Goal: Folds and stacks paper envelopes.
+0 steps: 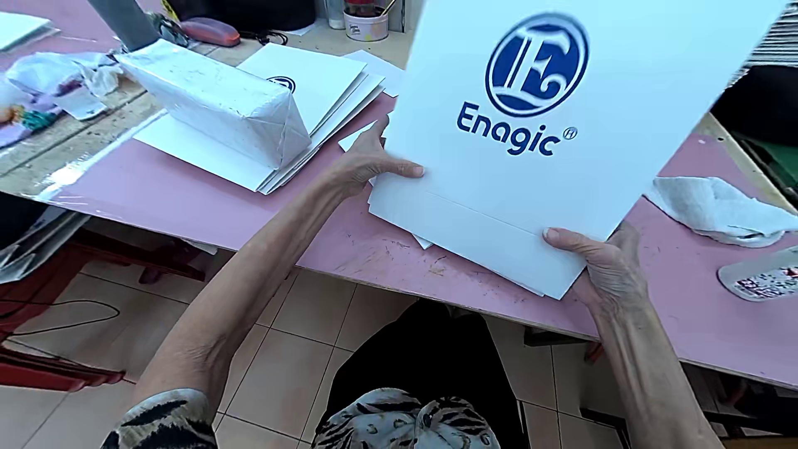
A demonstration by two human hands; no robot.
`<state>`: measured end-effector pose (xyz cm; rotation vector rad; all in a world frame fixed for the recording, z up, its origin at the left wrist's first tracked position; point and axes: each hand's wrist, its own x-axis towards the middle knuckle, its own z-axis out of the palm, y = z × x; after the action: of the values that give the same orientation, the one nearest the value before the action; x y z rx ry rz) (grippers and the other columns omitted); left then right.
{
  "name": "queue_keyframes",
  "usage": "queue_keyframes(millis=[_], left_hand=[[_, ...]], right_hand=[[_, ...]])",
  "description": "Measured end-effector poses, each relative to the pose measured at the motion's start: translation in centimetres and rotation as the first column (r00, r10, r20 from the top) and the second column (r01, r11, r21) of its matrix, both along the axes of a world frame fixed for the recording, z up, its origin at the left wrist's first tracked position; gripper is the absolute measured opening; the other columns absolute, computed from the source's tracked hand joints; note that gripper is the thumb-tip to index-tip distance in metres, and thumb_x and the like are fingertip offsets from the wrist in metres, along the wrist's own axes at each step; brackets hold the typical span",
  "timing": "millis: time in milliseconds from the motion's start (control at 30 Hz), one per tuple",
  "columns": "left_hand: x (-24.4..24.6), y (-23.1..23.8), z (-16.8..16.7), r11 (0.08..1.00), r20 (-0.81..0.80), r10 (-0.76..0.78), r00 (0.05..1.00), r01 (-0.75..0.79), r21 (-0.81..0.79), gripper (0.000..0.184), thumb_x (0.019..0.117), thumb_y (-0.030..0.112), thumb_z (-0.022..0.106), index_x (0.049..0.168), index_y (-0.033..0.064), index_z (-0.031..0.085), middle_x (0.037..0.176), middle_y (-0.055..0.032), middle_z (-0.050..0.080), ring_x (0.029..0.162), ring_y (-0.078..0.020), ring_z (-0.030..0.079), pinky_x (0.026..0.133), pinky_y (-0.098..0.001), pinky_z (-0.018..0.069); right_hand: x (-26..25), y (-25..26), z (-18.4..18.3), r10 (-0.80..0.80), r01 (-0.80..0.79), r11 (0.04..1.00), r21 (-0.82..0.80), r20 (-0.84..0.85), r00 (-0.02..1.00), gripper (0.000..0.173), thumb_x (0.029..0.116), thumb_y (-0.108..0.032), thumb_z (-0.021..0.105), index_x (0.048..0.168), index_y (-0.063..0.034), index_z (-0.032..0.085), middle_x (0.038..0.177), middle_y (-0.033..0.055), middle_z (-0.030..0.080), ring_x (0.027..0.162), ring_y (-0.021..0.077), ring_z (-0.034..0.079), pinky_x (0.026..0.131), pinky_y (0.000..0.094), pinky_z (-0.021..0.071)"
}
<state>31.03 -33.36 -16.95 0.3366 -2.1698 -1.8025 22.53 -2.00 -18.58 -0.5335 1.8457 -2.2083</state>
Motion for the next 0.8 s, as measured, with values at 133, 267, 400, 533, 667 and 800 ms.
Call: queue_keyframes(millis=[133, 267, 400, 533, 667, 800], left_hand=[[1.8, 1.6, 1.3, 0.991, -0.276, 0.011, 0.961, 0.026, 0.13, 0.045, 0.0691, -0.007, 0.074, 0.106, 0.0131, 0.057, 0.089, 0.0081, 0.075, 0.081, -0.0042, 0.073, 0.075, -0.0246, 0.0633], [3.3, 2.6, 0.7, 0.994, -0.348, 0.074, 0.935, -0.043, 0.097, 0.06, 0.0576, -0.008, 0.08, 0.108, 0.013, 0.056, 0.092, 0.0077, 0.075, 0.086, -0.0051, 0.073, 0.078, -0.0265, 0.0637], [3.6, 3.6, -1.6, 0.99, -0.326, 0.122, 0.937, -0.09, 0.112, 0.06, 0.0566, -0.002, 0.081, 0.109, 0.0129, 0.056, 0.092, 0.0078, 0.075, 0.086, -0.0047, 0.073, 0.077, -0.0262, 0.0632], [3.8, 4.0, -2.0, 0.985, -0.369, 0.141, 0.919, -0.093, 0.145, 0.046, 0.0661, -0.006, 0.076, 0.102, 0.0149, 0.058, 0.086, 0.0086, 0.076, 0.076, -0.0036, 0.074, 0.071, -0.024, 0.0637], [4.7, 4.6, -2.1, 0.974, -0.44, 0.179, 0.88, -0.096, 0.204, 0.039, 0.0708, -0.011, 0.07, 0.098, 0.0154, 0.062, 0.084, 0.0063, 0.077, 0.074, -0.0039, 0.074, 0.068, -0.0234, 0.0635], [7.2, 4.3, -2.0, 0.961, -0.534, 0.183, 0.826, -0.036, 0.275, 0.037, 0.0714, -0.006, 0.075, 0.099, 0.018, 0.066, 0.088, 0.0046, 0.078, 0.079, -0.006, 0.075, 0.074, -0.026, 0.064]], right_hand=[[0.2, 1.0, 1.7, 0.077, -0.097, 0.992, -0.077, -0.232, 0.97, 0.062, 0.0637, 0.017, 0.069, 0.113, -0.0183, 0.055, 0.096, -0.0093, 0.075, 0.084, 0.0053, 0.074, 0.071, 0.0262, 0.0654], [-0.3, 1.6, 0.6, 0.114, -0.129, 0.99, -0.053, -0.218, 0.969, 0.07, 0.057, 0.012, 0.075, 0.116, -0.0201, 0.053, 0.097, -0.0106, 0.074, 0.086, 0.0049, 0.074, 0.072, 0.0273, 0.0654], [-0.5, 1.0, -1.9, 0.114, -0.124, 0.991, -0.051, -0.172, 0.978, 0.064, 0.0583, 0.008, 0.079, 0.114, -0.0162, 0.059, 0.094, -0.0089, 0.075, 0.084, 0.0045, 0.073, 0.074, 0.026, 0.064], [-0.4, 1.1, -1.8, 0.127, -0.152, 0.985, -0.086, -0.242, 0.962, 0.054, 0.0634, 0.008, 0.079, 0.108, -0.0187, 0.063, 0.091, -0.0112, 0.076, 0.08, 0.0019, 0.073, 0.07, 0.0229, 0.0639], [0.3, 1.4, 0.2, 0.136, -0.173, 0.981, -0.089, -0.327, 0.935, 0.047, 0.0672, 0.009, 0.078, 0.102, -0.0197, 0.068, 0.089, -0.0106, 0.077, 0.077, 0.0028, 0.074, 0.068, 0.0231, 0.0644], [1.7, 0.8, 4.0, 0.188, -0.236, 0.971, -0.041, -0.48, 0.857, 0.046, 0.0693, 0.008, 0.077, 0.105, -0.0198, 0.066, 0.091, -0.0127, 0.076, 0.079, 0.0016, 0.074, 0.069, 0.0216, 0.0646]])
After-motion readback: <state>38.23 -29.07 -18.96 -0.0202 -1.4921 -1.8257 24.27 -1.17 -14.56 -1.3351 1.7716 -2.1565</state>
